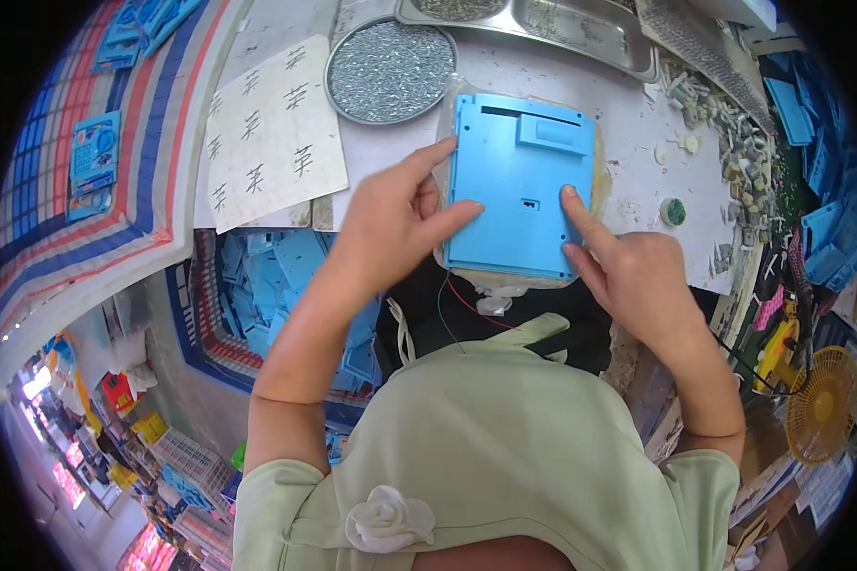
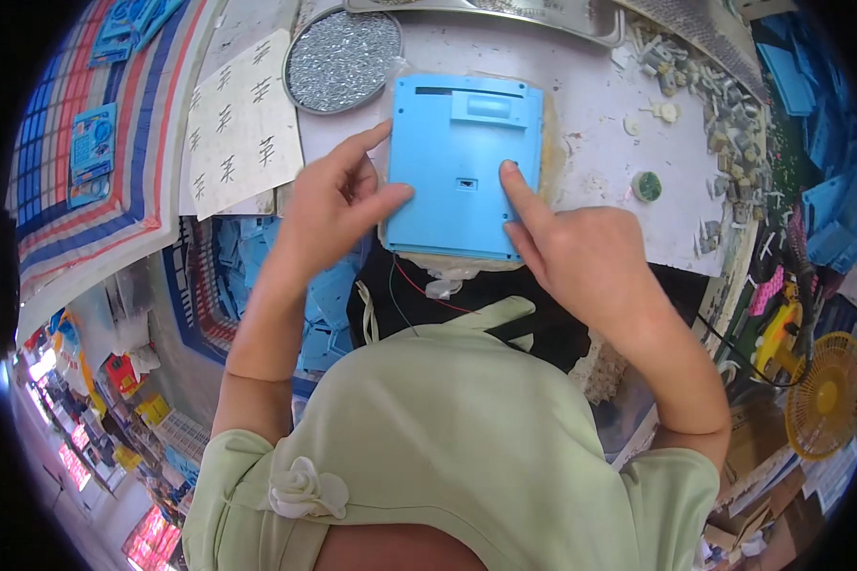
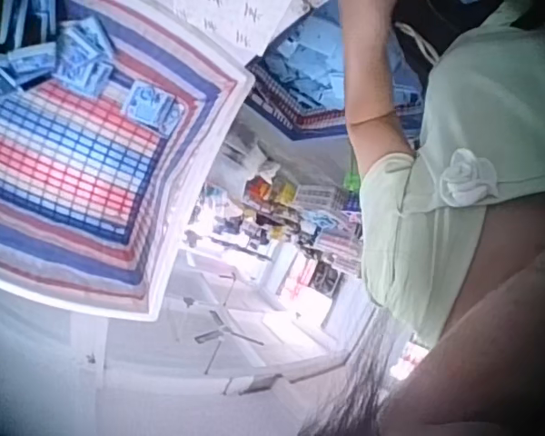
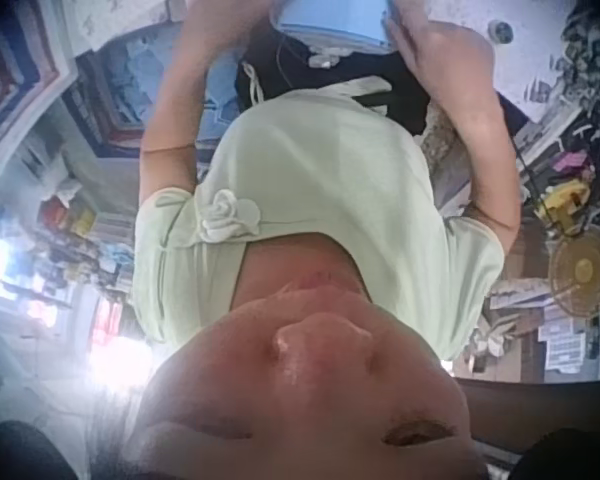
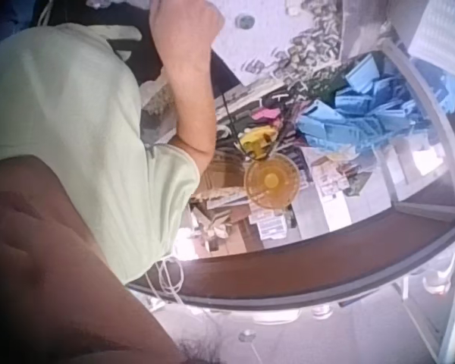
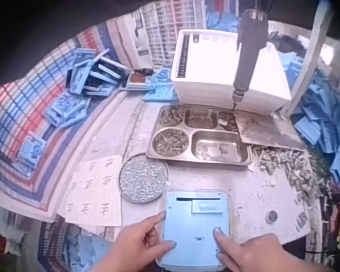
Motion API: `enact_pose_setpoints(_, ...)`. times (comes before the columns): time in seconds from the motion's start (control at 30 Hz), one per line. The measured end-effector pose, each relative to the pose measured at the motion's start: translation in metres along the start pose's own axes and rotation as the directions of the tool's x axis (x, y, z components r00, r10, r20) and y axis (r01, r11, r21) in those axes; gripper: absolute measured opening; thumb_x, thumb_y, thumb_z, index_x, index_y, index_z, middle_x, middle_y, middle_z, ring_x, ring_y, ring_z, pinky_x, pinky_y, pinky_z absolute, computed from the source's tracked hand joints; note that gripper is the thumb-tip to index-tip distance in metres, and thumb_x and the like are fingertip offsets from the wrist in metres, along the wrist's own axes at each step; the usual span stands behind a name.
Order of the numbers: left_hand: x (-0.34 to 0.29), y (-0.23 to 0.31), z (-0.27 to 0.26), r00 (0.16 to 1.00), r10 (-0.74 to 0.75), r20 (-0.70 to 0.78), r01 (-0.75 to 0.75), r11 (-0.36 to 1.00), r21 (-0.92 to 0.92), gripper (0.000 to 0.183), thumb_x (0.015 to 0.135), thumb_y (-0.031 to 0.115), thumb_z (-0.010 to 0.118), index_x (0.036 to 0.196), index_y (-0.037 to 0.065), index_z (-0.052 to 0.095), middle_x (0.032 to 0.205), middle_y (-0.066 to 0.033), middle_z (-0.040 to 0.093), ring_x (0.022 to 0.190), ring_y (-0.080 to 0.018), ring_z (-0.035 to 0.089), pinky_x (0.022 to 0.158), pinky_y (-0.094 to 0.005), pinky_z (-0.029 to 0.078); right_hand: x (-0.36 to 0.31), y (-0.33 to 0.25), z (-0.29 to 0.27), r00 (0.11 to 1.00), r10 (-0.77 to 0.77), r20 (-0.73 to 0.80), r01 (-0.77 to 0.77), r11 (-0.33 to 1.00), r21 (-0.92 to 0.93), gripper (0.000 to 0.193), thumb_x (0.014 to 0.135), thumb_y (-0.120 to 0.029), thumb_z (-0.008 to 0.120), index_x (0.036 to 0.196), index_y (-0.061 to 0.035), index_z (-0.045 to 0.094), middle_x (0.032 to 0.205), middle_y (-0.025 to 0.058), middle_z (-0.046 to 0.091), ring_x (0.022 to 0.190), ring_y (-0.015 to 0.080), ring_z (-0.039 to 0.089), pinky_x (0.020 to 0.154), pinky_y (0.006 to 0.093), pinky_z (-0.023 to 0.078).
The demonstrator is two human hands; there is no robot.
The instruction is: Assemble a small blue plastic electronic device using an electric screwdriver and soldering iron.
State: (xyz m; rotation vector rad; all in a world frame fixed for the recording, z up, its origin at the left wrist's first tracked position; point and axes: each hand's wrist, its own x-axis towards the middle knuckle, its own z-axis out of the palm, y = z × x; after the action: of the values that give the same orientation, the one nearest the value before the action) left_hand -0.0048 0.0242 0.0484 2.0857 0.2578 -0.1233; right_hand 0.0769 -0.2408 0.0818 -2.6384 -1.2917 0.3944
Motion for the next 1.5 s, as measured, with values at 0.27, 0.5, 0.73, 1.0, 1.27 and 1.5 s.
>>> enact_pose_setpoints(0.27,0.07,-0.041,-0.057,0.896,0.365,-0.252,-0.091,0.707,0.701,0.011,0.079,0.017,0.076,0.084,0.007,0.075,0.082,-0.0098,0.066,0.09,-0.0319,0.064,0.083,-0.0442,0.049,0.063,0.01,-0.066,0.903,-0.315,0.291,0.35,0.933,-0.079,0.026,0.084,-0.024,0.072,0.104,-0.0082,0.073,0.067,0.0135,0.066,0.064,0.0358,0.066,0.06,0.0464,0.052)
enact_pose_setpoints(0.5,0.09,-0.048,-0.048,0.817,0.486,-0.312,-0.191,0.737,0.648,0.009,0.082,0.015,0.074,0.084,0.006,0.074,0.08,-0.0096,0.067,0.077,-0.0302,0.065,0.071,-0.0419,0.049,0.223,0.007,0.007,0.836,-0.445,-0.322,0.405,0.895,-0.186,0.01,0.081,-0.017,0.074,0.088,-0.0105,0.073,0.088,0.0056,0.068,0.095,0.0258,0.061,0.08,0.0405,0.05)
enact_pose_setpoints(0.73,0.086,-0.05,-0.053,0.865,0.447,-0.226,-0.17,0.687,0.706,0.013,0.083,0.017,0.074,0.089,0.007,0.072,0.083,-0.0076,0.068,0.081,-0.0277,0.065,0.074,-0.041,0.046,0.248,0.004,0.002,0.846,-0.485,-0.221,0.465,0.875,-0.138,0.007,0.081,-0.015,0.071,0.086,-0.0095,0.071,0.088,0.0053,0.068,0.096,0.026,0.061,0.085,0.0405,0.049)
enact_pose_setpoints(1.0,0.087,-0.046,-0.051,0.877,0.438,-0.195,-0.21,0.717,0.665,0.009,0.085,0.017,0.072,0.088,0.008,0.071,0.084,-0.0048,0.067,0.084,-0.026,0.065,0.078,-0.0409,0.043,0.15,0.079,-0.044,0.977,-0.043,-0.208,0.176,0.709,0.683,0.01,0.085,-0.011,0.073,0.081,-0.0043,0.066,0.086,0.0038,0.07,0.083,0.0137,0.062,0.079,0.0293,0.05)
enact_pose_setpoints(1.27,0.096,-0.043,-0.047,0.868,0.462,-0.181,-0.254,0.727,0.638,0.01,0.089,0.014,0.067,0.089,0.005,0.07,0.078,-0.0092,0.066,0.075,-0.029,0.065,0.071,-0.042,0.046,0.112,0.097,-0.019,0.974,0.224,-0.035,-0.066,0.427,0.902,0.01,0.086,-0.003,0.074,0.086,-0.0062,0.065,0.09,0.0027,0.07,0.083,0.0086,0.063,0.08,0.024,0.049)
enact_pose_setpoints(1.5,0.093,-0.04,-0.052,0.891,0.383,-0.245,-0.151,0.757,0.636,0.017,0.092,0.018,0.064,0.081,0.005,0.064,0.079,-0.0101,0.066,0.078,-0.0313,0.064,0.071,-0.0464,0.044,0.123,0.096,-0.021,0.984,0.099,-0.146,-0.07,0.979,0.19,0.016,0.086,-0.008,0.072,0.1,-0.0008,0.074,0.083,0.0096,0.072,0.068,0.0192,0.065,0.069,0.031,0.053)
